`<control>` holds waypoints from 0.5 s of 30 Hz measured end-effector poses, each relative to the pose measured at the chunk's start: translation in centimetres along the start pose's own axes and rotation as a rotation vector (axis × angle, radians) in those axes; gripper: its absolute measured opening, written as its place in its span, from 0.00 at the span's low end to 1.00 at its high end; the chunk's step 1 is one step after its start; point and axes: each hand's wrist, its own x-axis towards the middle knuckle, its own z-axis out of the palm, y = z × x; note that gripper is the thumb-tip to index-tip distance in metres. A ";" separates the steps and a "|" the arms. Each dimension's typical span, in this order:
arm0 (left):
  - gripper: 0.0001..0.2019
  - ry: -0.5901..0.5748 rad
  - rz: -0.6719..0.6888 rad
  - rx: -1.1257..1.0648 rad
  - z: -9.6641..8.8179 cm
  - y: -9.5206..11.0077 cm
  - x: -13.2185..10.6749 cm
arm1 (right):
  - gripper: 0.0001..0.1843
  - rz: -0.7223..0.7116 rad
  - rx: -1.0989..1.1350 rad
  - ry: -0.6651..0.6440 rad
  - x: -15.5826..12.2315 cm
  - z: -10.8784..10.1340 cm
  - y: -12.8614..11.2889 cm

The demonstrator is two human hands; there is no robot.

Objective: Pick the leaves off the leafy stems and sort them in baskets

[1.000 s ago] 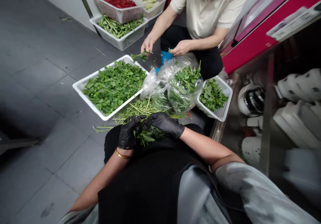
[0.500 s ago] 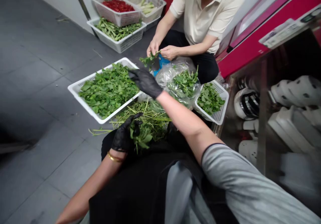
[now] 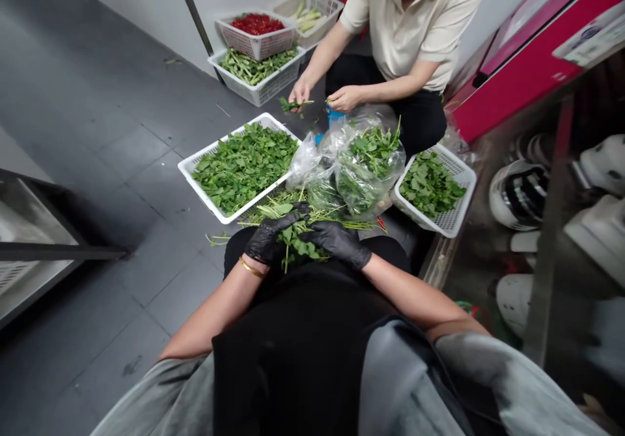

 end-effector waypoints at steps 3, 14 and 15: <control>0.18 -0.009 -0.011 0.082 0.3 0.1 -0.9 | 0.18 -0.085 -0.089 0.057 -2.2 -2.4 -1.2; 0.09 0.055 -0.002 0.289 -0.7 -1.0 -1.0 | 0.26 0.008 0.082 0.206 -3.1 -3.8 -2.9; 0.06 0.044 0.036 0.348 -0.9 -1.0 -0.9 | 0.26 0.022 0.010 0.163 -2.8 -3.4 -3.2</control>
